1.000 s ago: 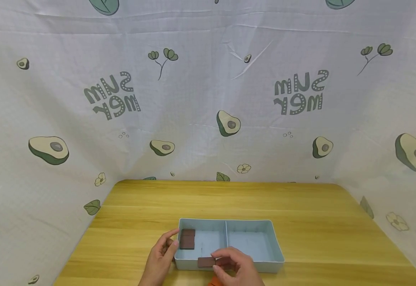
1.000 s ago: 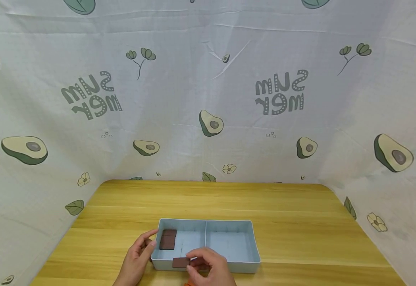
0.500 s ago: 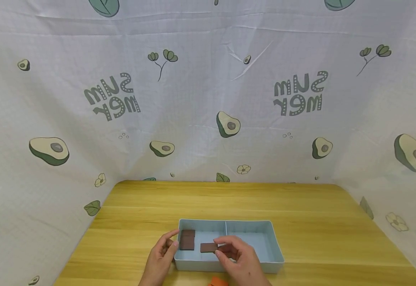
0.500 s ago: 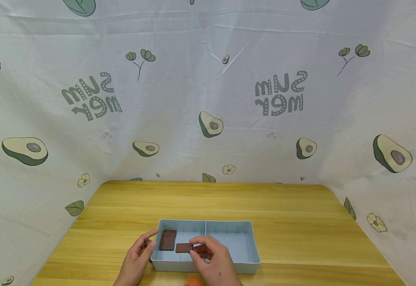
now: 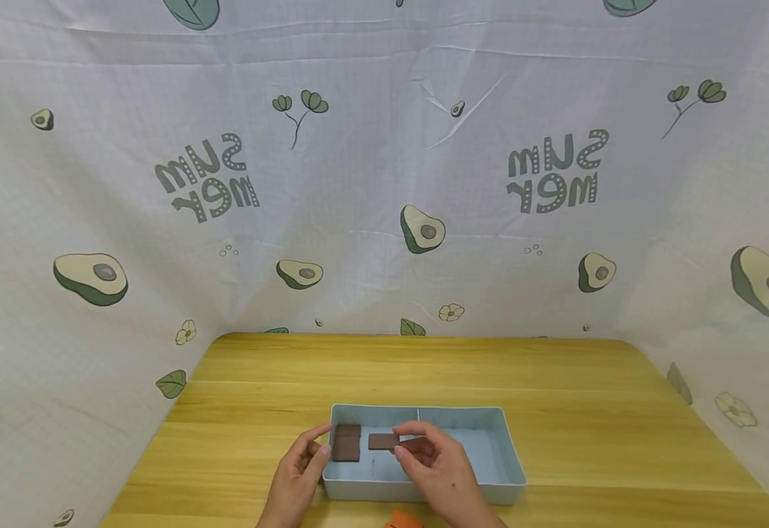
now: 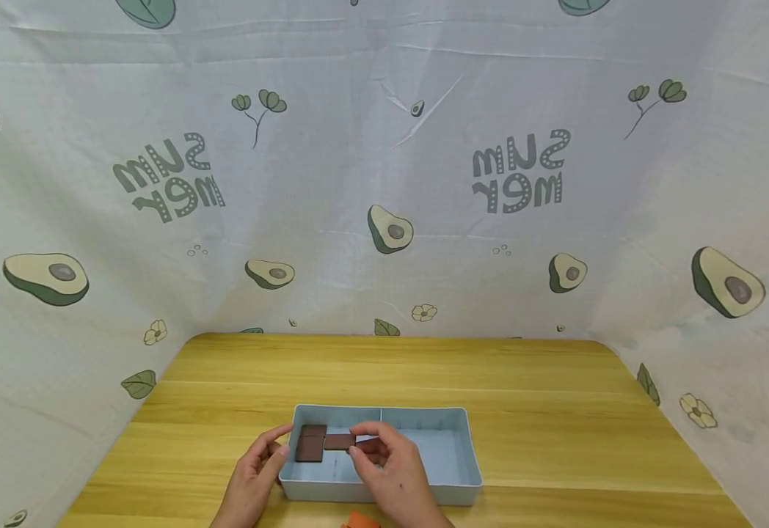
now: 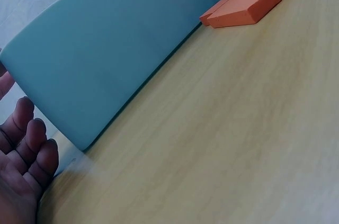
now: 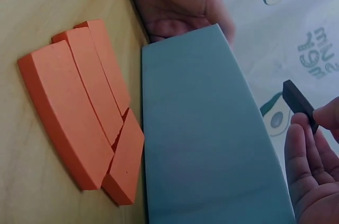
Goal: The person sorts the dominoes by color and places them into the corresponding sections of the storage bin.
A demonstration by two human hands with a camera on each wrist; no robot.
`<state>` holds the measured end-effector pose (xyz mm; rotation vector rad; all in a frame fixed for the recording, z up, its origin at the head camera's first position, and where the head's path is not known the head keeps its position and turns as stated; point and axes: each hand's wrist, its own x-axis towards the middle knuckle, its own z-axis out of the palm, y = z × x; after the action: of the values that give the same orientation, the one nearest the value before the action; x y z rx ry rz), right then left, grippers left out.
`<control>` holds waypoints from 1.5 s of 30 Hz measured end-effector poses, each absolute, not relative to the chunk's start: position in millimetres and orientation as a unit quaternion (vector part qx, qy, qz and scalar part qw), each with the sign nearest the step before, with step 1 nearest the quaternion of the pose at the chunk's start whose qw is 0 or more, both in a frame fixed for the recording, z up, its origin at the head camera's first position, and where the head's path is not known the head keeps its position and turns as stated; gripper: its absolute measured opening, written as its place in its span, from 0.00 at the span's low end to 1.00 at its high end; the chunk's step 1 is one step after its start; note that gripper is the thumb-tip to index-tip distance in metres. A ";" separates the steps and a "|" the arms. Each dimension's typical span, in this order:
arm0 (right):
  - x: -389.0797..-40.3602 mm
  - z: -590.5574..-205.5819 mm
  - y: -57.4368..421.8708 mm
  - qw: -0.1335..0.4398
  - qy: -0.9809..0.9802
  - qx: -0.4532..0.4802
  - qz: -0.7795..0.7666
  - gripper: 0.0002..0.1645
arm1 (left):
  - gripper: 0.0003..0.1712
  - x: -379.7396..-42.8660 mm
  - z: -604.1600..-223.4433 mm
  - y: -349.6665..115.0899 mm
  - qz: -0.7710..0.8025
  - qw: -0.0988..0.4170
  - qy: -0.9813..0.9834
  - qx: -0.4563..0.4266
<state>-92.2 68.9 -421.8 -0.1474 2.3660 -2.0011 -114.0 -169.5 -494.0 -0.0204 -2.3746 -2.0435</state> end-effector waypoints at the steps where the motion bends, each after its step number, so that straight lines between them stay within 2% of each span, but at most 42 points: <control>1: -93.1 -421.3 68.3 0.018 0.763 -0.047 -0.644 0.18 | 0.20 -113.9 -493.8 -169.5 -0.652 0.004 -0.758 -0.005; 9: -99.8 -417.5 65.0 0.014 0.782 -0.054 -0.621 0.18 | 0.21 -113.8 -493.2 -170.0 -0.648 -0.010 -0.761 0.004; 24: -106.2 -420.7 64.8 0.061 0.784 -0.068 -0.614 0.18 | 0.20 -112.6 -495.9 -170.2 -0.651 -0.006 -0.759 0.005; 35: -108.1 -417.5 63.7 0.080 0.803 -0.078 -0.585 0.14 | 0.20 -111.9 -496.8 -170.3 -0.652 0.005 -0.758 -0.005; 45: -115.4 -415.1 58.0 0.093 0.836 -0.097 -0.532 0.16 | 0.20 -114.3 -494.8 -169.2 -0.647 -0.003 -0.762 -0.006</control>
<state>-115.4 58.0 -415.1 -0.2888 2.4803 -1.5790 -114.3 -169.2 -494.8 -0.0194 -2.3990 -2.0383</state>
